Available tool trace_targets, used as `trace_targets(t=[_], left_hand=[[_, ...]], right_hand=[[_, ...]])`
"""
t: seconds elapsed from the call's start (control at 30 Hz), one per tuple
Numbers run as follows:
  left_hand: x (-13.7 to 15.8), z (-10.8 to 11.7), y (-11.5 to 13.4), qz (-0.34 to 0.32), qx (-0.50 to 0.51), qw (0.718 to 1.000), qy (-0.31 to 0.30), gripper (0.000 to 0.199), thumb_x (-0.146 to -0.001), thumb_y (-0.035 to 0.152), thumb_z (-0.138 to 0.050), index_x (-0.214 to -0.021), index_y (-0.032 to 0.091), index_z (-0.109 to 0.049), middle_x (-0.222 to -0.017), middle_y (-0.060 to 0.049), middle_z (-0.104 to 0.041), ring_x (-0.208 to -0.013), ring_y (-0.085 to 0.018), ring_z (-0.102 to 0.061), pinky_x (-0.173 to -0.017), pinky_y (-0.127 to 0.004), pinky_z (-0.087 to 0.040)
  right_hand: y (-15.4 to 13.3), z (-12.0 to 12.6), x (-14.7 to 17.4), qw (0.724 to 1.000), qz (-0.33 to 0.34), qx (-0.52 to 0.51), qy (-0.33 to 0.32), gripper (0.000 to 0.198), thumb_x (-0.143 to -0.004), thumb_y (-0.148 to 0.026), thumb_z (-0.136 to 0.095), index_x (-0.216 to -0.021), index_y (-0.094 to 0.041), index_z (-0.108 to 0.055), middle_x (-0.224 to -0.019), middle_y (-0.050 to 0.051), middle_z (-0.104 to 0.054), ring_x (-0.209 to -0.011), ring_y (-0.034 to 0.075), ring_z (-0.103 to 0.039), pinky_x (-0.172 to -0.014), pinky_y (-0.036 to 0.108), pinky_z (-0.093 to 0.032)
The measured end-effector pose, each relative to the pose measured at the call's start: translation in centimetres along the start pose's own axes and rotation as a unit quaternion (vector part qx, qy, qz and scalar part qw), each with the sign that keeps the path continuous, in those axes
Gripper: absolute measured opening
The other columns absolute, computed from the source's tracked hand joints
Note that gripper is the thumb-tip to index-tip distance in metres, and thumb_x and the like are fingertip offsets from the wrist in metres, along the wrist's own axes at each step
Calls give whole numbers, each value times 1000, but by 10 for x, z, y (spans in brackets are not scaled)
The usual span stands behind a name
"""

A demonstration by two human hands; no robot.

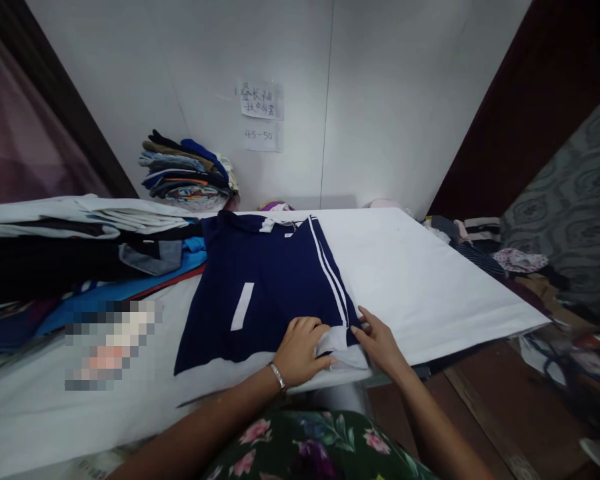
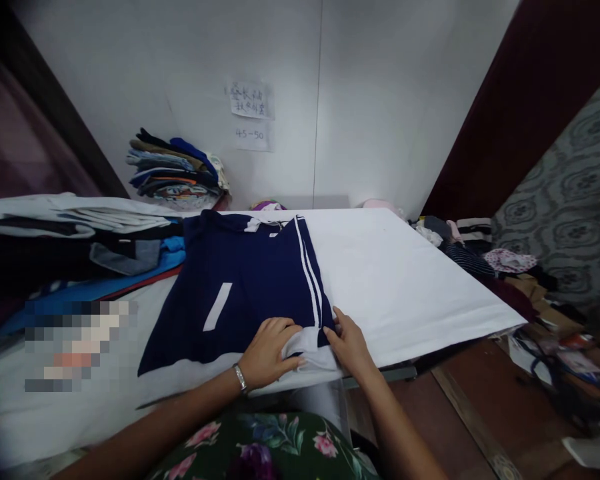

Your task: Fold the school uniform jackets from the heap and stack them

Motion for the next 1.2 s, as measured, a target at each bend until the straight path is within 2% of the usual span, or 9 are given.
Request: trace_targets(t=[0.17,0.37,0.47,0.6,0.73,0.87,1.0,1.13,1.2], left_hand=[[-16,-2,-15,29,5,1000,2,15,-81,33,-52,-88,22,-61,-90,-3,-61,-89,-20,-53,-84,-36,-36],[-18,51,-53,199,209,949,124,29,-87,39,-38,-72,20,-53,-66,2,-54,-62,-13,-50,-58,-25,-39],[-18,69,-26,106,112,979,132,22,-85,35,-43,-74,21,-56,-86,-1,-62,-82,-16,-57,-76,-30,-43],[-6,13,13,-38,16,999,-19,18,-79,37,-57,-91,23,-60,-120,-5,-60,-115,-23,-50,-107,-46,-26],[8,-32,10,-48,17,997,-56,41,-75,44,-63,-109,23,-54,-135,-9,-51,-129,-25,-38,-114,-51,-12],[10,-33,8,-59,24,997,-49,45,-77,44,-62,-114,23,-51,-135,-9,-50,-130,-25,-36,-114,-51,-10],[10,-27,11,-61,26,995,-69,54,-75,48,-62,-121,24,-48,-137,-9,-47,-132,-27,-33,-113,-52,-10],[17,-20,10,-75,64,992,-84,48,-77,48,-60,-119,25,-53,-132,-6,-53,-127,-24,-41,-114,-47,-14],[22,-9,4,-80,93,990,-74,37,-81,43,-58,-113,26,-58,-129,-5,-57,-123,-22,-48,-112,-44,-22]], right_hand=[[-4,-5,-8,992,-7,-125,-12,53,-72,-36,-54,-121,-18,-57,-90,4,-61,-65,13,-54,-62,27,-47],[3,-6,-3,990,-26,-137,-13,48,-70,-36,-54,-113,-17,-61,-86,4,-60,-65,14,-53,-62,28,-46],[3,-7,-1,995,-21,-99,-20,50,-73,-36,-51,-117,-15,-60,-89,5,-62,-66,15,-54,-62,29,-47],[-2,-3,2,998,9,49,-49,49,-78,-35,-49,-122,-15,-58,-93,8,-64,-80,20,-59,-77,36,-49],[-32,10,4,987,96,126,-12,42,-87,-37,-44,-121,-18,-58,-113,11,-61,-104,24,-56,-94,40,-44],[-93,9,2,974,212,82,17,42,-91,-37,-43,-130,-23,-51,-138,9,-45,-127,22,-42,-107,39,-35],[-134,-28,-12,945,305,103,-57,53,-91,-38,-43,-142,-24,-35,-152,5,-23,-140,22,-21,-113,44,-24],[-89,-81,-39,925,215,255,-182,58,-90,-46,-42,-140,-17,-39,-151,10,-26,-141,27,-17,-112,53,-15],[-63,-94,-44,911,192,301,-204,59,-90,-49,-38,-139,-16,-41,-150,11,-27,-140,27,-17,-113,51,-13]])
Point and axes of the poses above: each hand's wrist, its own x-axis away from the middle knuckle, its own z-axis out of the back of the hand, y = z × x, the point moved 8 cm from there along -x, towards the middle knuckle
